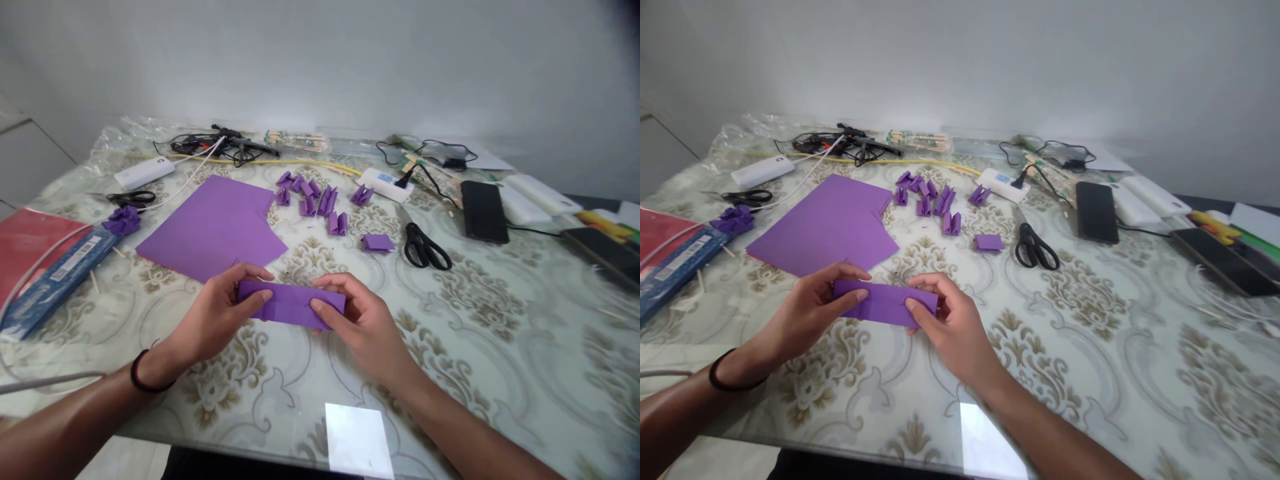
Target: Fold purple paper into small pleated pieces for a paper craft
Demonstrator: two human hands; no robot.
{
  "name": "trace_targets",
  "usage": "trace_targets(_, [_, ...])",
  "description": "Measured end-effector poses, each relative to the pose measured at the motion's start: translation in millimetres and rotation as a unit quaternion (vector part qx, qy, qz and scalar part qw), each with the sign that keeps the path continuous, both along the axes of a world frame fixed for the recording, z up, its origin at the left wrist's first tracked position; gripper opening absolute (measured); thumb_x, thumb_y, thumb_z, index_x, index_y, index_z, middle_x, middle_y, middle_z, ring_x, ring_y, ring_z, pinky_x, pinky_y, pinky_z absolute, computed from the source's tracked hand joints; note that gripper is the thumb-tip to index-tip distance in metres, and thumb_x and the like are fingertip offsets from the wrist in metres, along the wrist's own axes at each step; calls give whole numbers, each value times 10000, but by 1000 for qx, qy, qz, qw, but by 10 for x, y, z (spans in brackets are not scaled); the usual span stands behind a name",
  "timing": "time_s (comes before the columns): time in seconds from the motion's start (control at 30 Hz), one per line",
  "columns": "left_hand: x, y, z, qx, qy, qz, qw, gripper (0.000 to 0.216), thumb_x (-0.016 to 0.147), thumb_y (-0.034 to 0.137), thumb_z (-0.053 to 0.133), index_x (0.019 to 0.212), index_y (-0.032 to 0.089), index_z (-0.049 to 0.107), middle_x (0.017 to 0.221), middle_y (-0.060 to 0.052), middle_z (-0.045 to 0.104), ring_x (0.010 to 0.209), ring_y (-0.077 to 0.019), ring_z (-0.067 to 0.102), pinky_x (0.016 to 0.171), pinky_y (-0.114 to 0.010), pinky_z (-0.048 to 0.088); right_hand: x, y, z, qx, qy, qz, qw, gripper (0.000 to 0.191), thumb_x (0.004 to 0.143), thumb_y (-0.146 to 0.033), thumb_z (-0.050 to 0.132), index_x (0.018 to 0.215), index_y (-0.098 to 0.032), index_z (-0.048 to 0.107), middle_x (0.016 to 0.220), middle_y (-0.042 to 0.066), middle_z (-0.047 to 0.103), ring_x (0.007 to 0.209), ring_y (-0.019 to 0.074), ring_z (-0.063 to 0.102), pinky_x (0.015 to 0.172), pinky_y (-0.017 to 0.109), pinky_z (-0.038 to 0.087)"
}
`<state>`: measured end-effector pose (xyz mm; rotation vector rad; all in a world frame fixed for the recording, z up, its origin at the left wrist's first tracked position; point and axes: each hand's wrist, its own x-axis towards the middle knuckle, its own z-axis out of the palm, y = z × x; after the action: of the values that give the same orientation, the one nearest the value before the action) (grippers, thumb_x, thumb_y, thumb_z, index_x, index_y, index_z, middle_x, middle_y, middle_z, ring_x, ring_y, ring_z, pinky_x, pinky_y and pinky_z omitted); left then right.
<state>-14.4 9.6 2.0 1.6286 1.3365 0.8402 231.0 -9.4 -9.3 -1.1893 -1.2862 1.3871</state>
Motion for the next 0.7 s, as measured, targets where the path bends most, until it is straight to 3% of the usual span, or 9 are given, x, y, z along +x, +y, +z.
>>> trace_targets(0.2, [11,11,16,-35,-27,0,999,202,976,392,735,1126,262,777,892,10,714,693,-140,573,587,-229,430,-3,37,37,-18,-4,-14,1000,203,884,-372,813,1044,-267,744,928,13,742,684,165,693,615,293,623])
trace_targets(0.47, [25,33,-6,-49,-101,16,994,175,942,381,790,1045,240,799,892,3,751,771,-153,655,649,-222,503,16,58,-5,-28,-35,-41,998,243,862,-436,835,996,-238,790,838,17,756,733,175,689,651,280,572])
trace_targets(0.7, [80,56,43,-72,-162,43,983,222,859,365,832,978,181,794,802,1,696,676,-146,652,594,-248,632,-7,92,-6,-30,41,-31,998,279,852,-467,855,912,-212,756,772,4,732,658,156,677,633,285,632])
